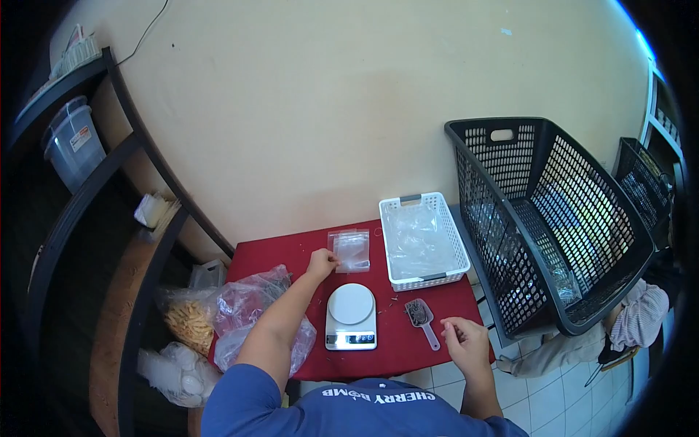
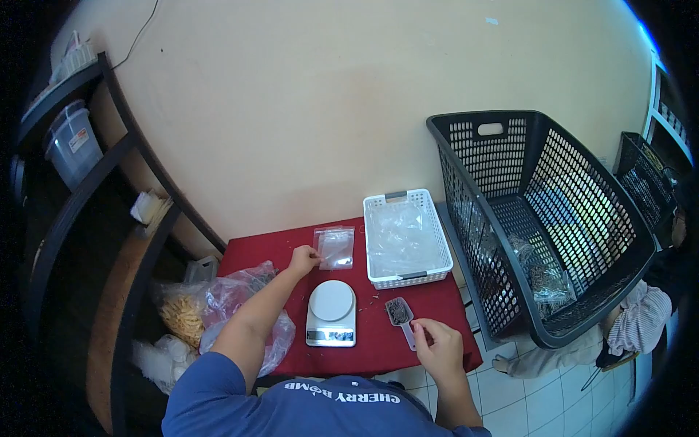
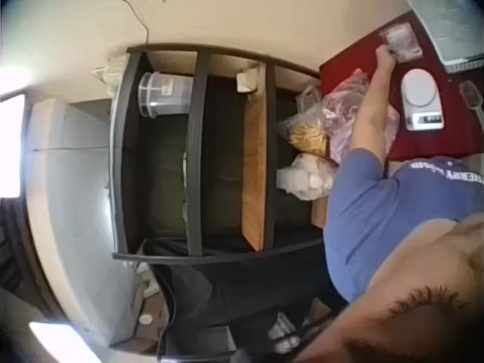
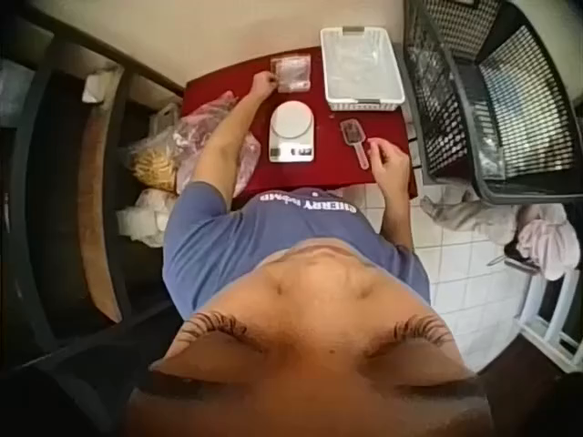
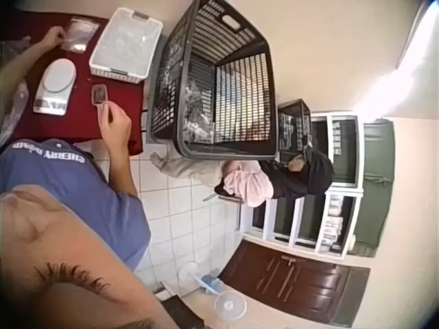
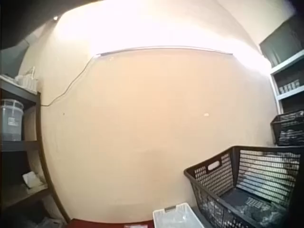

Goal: Using a scoop to measure dried goods from a large bag, weighing them on a scale, and placing them into individual plastic bags.

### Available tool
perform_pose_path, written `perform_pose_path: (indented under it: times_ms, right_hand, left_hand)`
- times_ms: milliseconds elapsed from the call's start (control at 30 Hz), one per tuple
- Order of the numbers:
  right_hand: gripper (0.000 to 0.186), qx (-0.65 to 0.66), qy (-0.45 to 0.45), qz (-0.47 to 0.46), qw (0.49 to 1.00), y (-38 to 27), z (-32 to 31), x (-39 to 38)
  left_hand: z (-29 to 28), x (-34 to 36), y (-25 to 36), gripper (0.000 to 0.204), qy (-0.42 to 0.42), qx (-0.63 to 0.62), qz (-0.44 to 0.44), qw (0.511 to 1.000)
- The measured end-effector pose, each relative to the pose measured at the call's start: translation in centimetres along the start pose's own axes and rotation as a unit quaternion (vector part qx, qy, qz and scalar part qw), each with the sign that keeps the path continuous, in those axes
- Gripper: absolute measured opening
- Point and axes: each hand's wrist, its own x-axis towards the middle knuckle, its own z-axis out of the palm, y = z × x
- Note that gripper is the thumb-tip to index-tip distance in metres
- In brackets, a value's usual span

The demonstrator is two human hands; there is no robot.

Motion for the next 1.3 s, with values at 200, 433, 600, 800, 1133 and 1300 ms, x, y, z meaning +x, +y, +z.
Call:
perform_pose_path:
  times_ms: [200,433,600,800,1133,1300]
  right_hand:
    - [0.011,0.008,-0.014,0.033,0.999,0.3,0.5,-0.2]
    - [0.012,0.007,-0.042,0.047,0.998,0.9,1.2,-0.5]
    - [0.013,0.065,-0.092,0.080,0.990,0.3,2.6,-0.9]
    - [0.037,0.317,-0.183,0.201,0.908,3.7,5.9,0.3]
    - [0.036,0.606,-0.318,0.219,0.696,0.1,8.5,4.3]
    - [0.029,0.579,-0.282,0.219,0.733,-1.6,8.8,3.5]
  left_hand:
    - [-1.5,0.1,1.0,0.035,-0.030,-0.005,-0.051,0.998]
    - [-2.4,0.1,2.3,0.048,0.003,0.110,-0.087,0.990]
    - [-3.6,0.2,2.1,0.041,0.113,-0.072,-0.099,0.986]
    - [-8.2,-6.4,13.0,0.032,-0.065,-0.602,-0.067,0.793]
    - [-13.1,-14.8,13.8,0.035,-0.268,-0.622,0.057,0.733]
    - [-12.8,-16.4,12.8,0.018,-0.052,-0.310,0.001,0.949]
